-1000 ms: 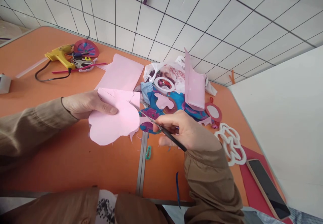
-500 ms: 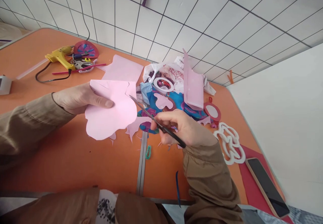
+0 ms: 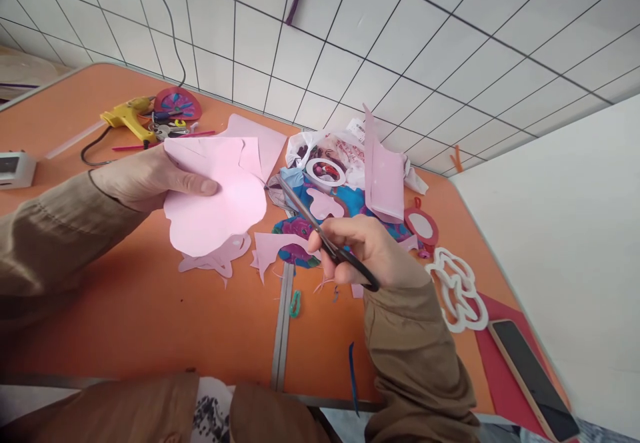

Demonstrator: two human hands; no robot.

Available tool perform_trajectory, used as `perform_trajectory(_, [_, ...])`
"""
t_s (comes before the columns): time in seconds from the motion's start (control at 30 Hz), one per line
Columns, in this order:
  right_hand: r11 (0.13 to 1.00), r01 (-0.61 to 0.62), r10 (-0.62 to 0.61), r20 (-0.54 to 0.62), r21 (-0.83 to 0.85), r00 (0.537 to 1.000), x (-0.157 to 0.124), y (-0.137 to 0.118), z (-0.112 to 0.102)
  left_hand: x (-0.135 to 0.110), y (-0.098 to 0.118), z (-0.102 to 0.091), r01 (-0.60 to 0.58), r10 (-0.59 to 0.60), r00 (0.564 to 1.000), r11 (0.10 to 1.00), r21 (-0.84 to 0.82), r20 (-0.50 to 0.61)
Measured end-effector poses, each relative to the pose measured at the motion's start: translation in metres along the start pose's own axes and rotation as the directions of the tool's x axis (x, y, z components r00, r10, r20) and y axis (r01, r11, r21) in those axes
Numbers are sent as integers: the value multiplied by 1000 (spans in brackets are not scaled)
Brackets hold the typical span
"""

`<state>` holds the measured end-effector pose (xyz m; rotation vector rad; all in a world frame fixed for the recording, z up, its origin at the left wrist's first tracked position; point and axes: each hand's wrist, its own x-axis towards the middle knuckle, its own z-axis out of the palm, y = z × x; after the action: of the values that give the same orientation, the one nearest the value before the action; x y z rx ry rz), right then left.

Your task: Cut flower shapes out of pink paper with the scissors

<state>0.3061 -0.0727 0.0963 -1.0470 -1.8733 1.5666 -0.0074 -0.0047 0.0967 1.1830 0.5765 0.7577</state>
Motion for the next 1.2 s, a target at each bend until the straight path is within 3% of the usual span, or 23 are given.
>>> perform_trajectory(0.13, [996,72,-74,-27,-47,997,4,-1,14,2,-3,-2,21,-21,1000,1000,17,6])
perform_trajectory(0.23, [992,49,-47,14,-120,999,7,-1,20,3,-5,-4,14,-13,999,999,52,-31])
perform_trajectory(0.4, [976,54,11,294,-213,956,10,1,13,3,-2,-2,14,-7,995,998,64,-104])
perform_trajectory(0.5, [933,33,112,379,-358,919,17,-2,15,4,-2,-3,10,-3,992,999,52,-127])
perform_trajectory(0.6, [829,9,252,387,-559,887,26,-3,33,4,-3,-3,-28,38,982,998,55,-187])
perform_trajectory(0.67, [702,-1,318,312,-712,895,31,-1,50,4,-5,-2,-72,82,974,996,53,-212])
perform_trajectory(0.77, [495,63,336,258,-866,906,33,4,74,4,-10,2,-123,127,969,992,31,-211])
perform_trajectory(0.87, [326,105,268,199,-939,943,29,9,94,4,-17,7,-106,99,972,994,-22,-212])
perform_trajectory(1.03, [238,304,107,336,-922,936,26,20,117,3,-26,15,-85,56,964,991,-100,-261])
perform_trajectory(1.2, [199,365,-64,360,-909,931,30,30,122,-2,-31,27,-85,42,940,990,-115,-338])
